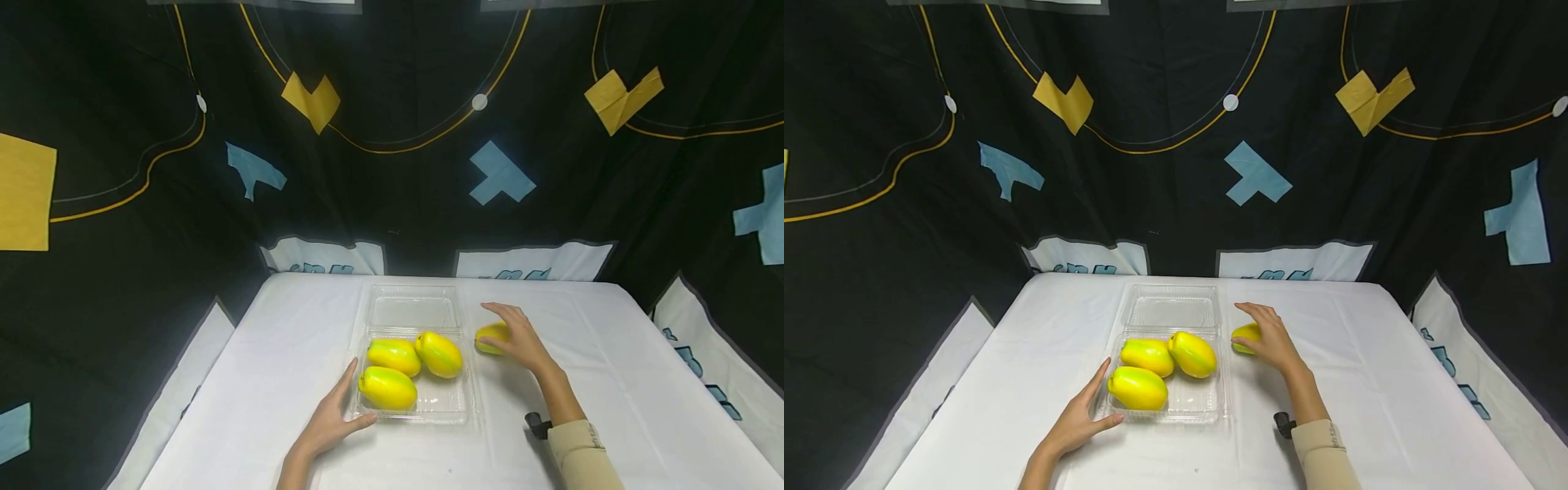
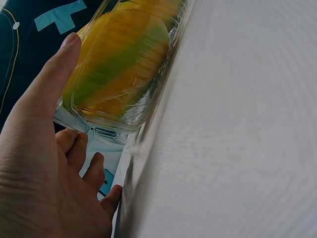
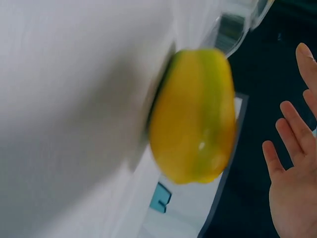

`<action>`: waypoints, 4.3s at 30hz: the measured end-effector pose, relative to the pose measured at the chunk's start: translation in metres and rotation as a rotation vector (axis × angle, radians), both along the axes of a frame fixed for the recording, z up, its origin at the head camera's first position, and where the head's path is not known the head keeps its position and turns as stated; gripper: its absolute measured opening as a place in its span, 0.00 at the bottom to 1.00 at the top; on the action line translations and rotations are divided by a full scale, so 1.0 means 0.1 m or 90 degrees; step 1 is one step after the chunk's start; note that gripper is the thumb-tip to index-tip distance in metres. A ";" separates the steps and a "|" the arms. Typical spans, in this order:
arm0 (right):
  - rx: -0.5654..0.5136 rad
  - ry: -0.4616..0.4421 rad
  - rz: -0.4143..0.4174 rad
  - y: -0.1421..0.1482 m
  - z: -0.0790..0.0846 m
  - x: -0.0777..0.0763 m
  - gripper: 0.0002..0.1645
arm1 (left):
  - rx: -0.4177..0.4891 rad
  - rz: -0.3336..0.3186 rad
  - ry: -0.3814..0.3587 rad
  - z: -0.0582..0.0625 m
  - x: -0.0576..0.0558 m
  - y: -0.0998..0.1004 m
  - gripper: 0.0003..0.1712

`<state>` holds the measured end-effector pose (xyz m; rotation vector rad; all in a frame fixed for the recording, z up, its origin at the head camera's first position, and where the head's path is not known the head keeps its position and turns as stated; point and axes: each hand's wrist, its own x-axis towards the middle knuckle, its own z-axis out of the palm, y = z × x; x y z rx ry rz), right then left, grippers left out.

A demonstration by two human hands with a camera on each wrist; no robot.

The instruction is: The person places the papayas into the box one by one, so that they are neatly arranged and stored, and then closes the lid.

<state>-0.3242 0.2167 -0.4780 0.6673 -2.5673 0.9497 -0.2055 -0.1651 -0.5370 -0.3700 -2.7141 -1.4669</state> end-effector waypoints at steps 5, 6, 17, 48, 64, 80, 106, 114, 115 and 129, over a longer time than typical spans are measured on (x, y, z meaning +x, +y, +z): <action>0.016 -0.070 0.000 0.14 -0.05 -0.07 0.41 | 0.000 0.001 -0.001 0.00 0.01 0.00 0.58; 0.019 -0.079 0.002 0.16 -0.07 -0.08 0.40 | 0.001 0.000 0.000 0.00 0.01 -0.01 0.58; 0.037 -0.113 0.017 0.27 -0.18 -0.14 0.41 | 0.007 -0.001 0.005 -0.02 0.00 -0.01 0.57; -0.006 -0.107 -0.004 0.33 -0.22 0.20 0.45 | 0.000 -0.006 0.010 -0.01 0.00 0.00 0.58; -0.083 0.059 0.051 -0.08 0.18 0.64 0.46 | -0.001 -0.004 0.009 -0.02 0.00 -0.01 0.58; -0.058 0.008 0.205 -0.64 -0.03 0.77 0.40 | 0.007 0.005 0.001 -0.01 0.01 -0.01 0.57; 0.018 -0.034 0.225 -0.65 -0.26 0.78 0.35 | 0.003 -0.001 0.001 0.00 0.01 0.00 0.58; 0.015 -0.058 0.221 -0.64 -0.24 0.78 0.35 | 0.005 -0.002 0.002 0.01 0.00 0.00 0.58; 0.014 -0.062 0.222 -0.64 -0.24 0.78 0.35 | 0.004 -0.003 0.003 0.01 0.00 0.00 0.58; -0.028 -0.030 0.189 -0.63 -0.16 0.73 0.41 | 0.016 0.024 0.026 0.08 -0.02 -0.07 0.55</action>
